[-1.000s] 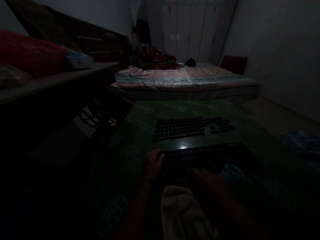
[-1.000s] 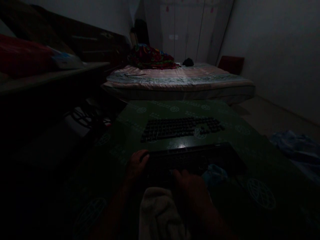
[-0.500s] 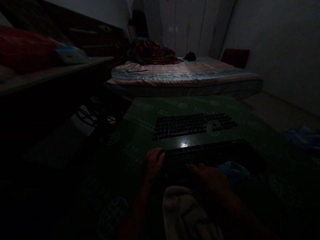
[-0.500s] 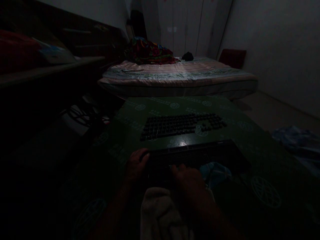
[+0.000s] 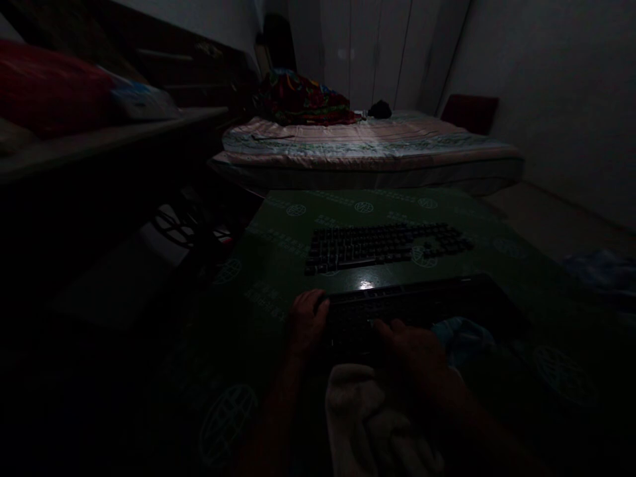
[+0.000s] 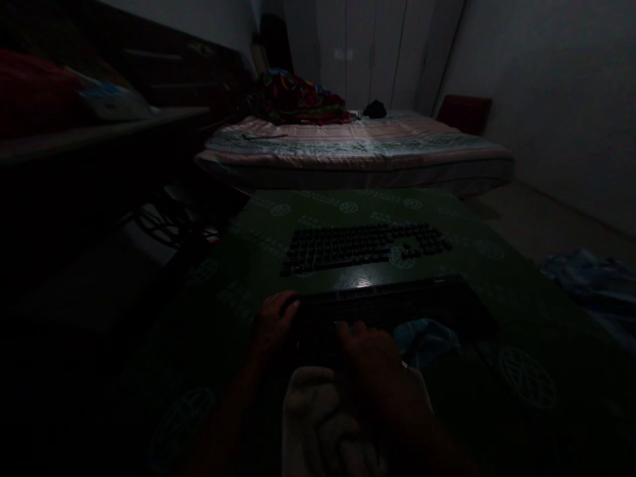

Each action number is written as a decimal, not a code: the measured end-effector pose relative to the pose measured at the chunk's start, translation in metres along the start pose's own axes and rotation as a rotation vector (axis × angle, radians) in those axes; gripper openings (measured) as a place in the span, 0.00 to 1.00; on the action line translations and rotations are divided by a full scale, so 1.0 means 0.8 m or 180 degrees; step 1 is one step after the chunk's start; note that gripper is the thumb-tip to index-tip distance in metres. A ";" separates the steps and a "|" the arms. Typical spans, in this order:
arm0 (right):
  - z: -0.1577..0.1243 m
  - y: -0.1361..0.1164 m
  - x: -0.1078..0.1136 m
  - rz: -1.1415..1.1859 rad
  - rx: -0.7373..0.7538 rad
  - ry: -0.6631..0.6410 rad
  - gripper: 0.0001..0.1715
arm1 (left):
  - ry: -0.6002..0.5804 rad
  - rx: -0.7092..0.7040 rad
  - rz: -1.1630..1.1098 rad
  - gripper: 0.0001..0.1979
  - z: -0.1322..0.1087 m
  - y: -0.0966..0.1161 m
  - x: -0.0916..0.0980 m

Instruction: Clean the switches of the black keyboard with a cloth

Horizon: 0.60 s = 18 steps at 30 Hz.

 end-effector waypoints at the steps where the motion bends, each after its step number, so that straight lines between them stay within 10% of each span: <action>1: 0.002 0.000 0.000 -0.0011 -0.0022 -0.0017 0.20 | -0.0010 -0.0005 -0.0002 0.12 0.000 0.001 0.000; 18: 0.001 -0.011 0.005 -0.0134 -0.0150 -0.0037 0.20 | -0.0038 -0.0062 0.0029 0.12 -0.001 -0.001 -0.005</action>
Point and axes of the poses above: each hand's wrist, its own z-axis towards the middle knuckle, its own x-axis out of the back of the hand, y = z × x, the point moved 3 cm from there along z, towards the middle knuckle, and after that the axes turned 12 degrees about x, right-handed, at the moved point
